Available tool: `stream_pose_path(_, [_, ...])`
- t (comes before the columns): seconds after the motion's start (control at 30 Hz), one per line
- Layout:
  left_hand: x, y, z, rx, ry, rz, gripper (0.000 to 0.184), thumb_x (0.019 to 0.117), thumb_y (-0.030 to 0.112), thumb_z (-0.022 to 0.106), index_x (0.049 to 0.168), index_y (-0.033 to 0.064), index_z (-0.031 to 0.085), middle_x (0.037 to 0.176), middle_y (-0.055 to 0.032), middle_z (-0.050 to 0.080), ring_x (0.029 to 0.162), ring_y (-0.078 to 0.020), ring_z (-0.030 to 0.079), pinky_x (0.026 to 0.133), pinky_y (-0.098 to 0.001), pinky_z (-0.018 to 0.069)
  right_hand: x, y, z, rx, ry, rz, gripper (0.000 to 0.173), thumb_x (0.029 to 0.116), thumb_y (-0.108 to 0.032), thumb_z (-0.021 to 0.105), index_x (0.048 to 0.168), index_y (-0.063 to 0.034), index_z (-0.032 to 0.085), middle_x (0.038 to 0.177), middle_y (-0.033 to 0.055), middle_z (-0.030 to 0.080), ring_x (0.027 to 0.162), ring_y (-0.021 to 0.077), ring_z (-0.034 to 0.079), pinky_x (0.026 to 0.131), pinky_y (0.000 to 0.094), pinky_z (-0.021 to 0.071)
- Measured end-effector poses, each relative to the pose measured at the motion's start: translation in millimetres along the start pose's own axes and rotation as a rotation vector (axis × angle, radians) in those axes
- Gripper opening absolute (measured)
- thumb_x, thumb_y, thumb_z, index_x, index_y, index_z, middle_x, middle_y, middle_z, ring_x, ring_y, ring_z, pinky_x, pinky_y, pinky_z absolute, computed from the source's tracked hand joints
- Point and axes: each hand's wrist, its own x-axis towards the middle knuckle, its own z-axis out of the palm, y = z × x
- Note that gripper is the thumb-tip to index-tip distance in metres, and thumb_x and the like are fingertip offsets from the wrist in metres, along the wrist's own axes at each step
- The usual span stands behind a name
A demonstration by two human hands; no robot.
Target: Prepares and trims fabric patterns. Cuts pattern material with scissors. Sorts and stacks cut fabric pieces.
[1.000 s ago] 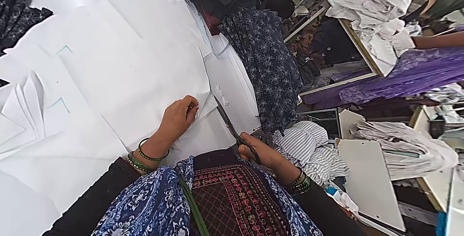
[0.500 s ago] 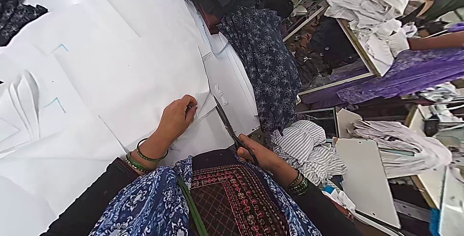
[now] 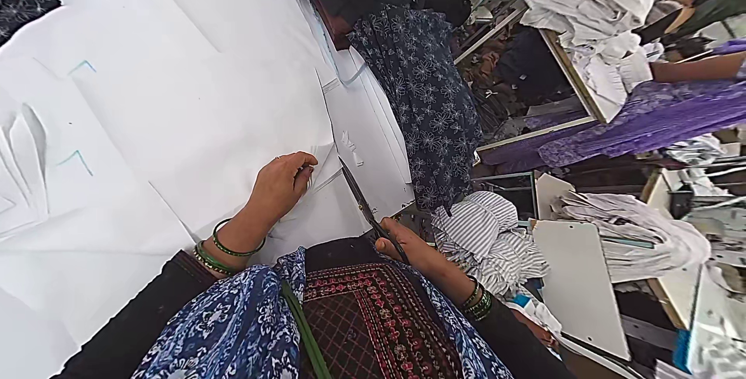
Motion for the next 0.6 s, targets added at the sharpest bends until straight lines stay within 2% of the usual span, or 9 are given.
stream_pose_path(0.13, [0.1, 0.0, 0.0, -0.003, 0.006, -0.002, 0.018, 0.0979, 0.003, 0.057, 0.107, -0.0026, 0.072, 0.092, -0.0182, 0.072, 0.087, -0.0350, 0.070, 0.080, -0.0556, 0.0535, -1.8, 0.1, 0.9, -0.017, -0.018, 0.007, 0.057, 0.0901, -0.063, 0.062, 0.100, -0.0082, 0.049, 0.078, -0.0076, 0.046, 0.065, -0.0013, 0.044, 0.063, 0.0188, 0.0385])
stream_pose_path(0.27, [0.1, 0.3, -0.3, 0.003, 0.003, 0.000, 0.019, 0.0983, 0.004, 0.057, 0.107, -0.0028, 0.072, 0.092, -0.0183, 0.072, 0.087, -0.0352, 0.070, 0.080, -0.0557, 0.0535, -0.1, -5.0, -1.0, -0.021, -0.053, 0.050, 0.075, 0.0818, -0.076, 0.061, 0.108, -0.0072, 0.048, 0.082, -0.0058, 0.049, 0.068, 0.0003, 0.047, 0.065, 0.0214, 0.0426])
stream_pose_path(0.33, [-0.4, -0.5, 0.3, 0.009, 0.008, 0.004, 0.019, 0.0984, 0.005, 0.057, 0.107, -0.0024, 0.072, 0.092, -0.0179, 0.072, 0.086, -0.0350, 0.070, 0.079, -0.0551, 0.0535, 2.5, -8.0, -2.4, -0.023, -0.059, 0.050, 0.079, 0.0796, -0.079, 0.060, 0.110, -0.0068, 0.048, 0.080, -0.0063, 0.049, 0.067, 0.0004, 0.048, 0.064, 0.0215, 0.0436])
stream_pose_path(0.4, [-0.4, -1.0, 0.4, 0.009, 0.006, 0.004, 0.019, 0.0987, 0.005, 0.056, 0.107, -0.0023, 0.072, 0.091, -0.0176, 0.072, 0.085, -0.0345, 0.070, 0.079, -0.0549, 0.0534, 4.5, -8.4, -2.1, -0.003, -0.059, 0.048, 0.074, 0.0829, -0.075, 0.060, 0.109, -0.0073, 0.047, 0.077, -0.0072, 0.048, 0.064, 0.0000, 0.048, 0.062, 0.0202, 0.0428])
stream_pose_path(0.5, [-0.2, -0.2, -0.1, 0.004, 0.005, 0.003, 0.019, 0.0985, 0.005, 0.056, 0.107, -0.0026, 0.071, 0.091, -0.0177, 0.072, 0.084, -0.0345, 0.070, 0.078, -0.0551, 0.0534, 5.2, -3.3, 2.8, 0.080, -0.031, 0.010, 0.054, 0.0917, -0.061, 0.062, 0.101, -0.0098, 0.046, 0.069, -0.0099, 0.046, 0.057, -0.0024, 0.045, 0.057, 0.0158, 0.0401])
stream_pose_path(0.6, [-0.2, -0.3, 0.2, 0.003, 0.009, 0.004, 0.019, 0.0983, 0.005, 0.057, 0.106, -0.0023, 0.072, 0.090, -0.0176, 0.072, 0.084, -0.0345, 0.070, 0.079, -0.0547, 0.0535, 4.4, -0.9, 5.6, 0.075, -0.033, -0.015, 0.047, 0.0959, -0.054, 0.060, 0.099, -0.0091, 0.046, 0.070, -0.0097, 0.045, 0.057, -0.0032, 0.043, 0.058, 0.0148, 0.0386])
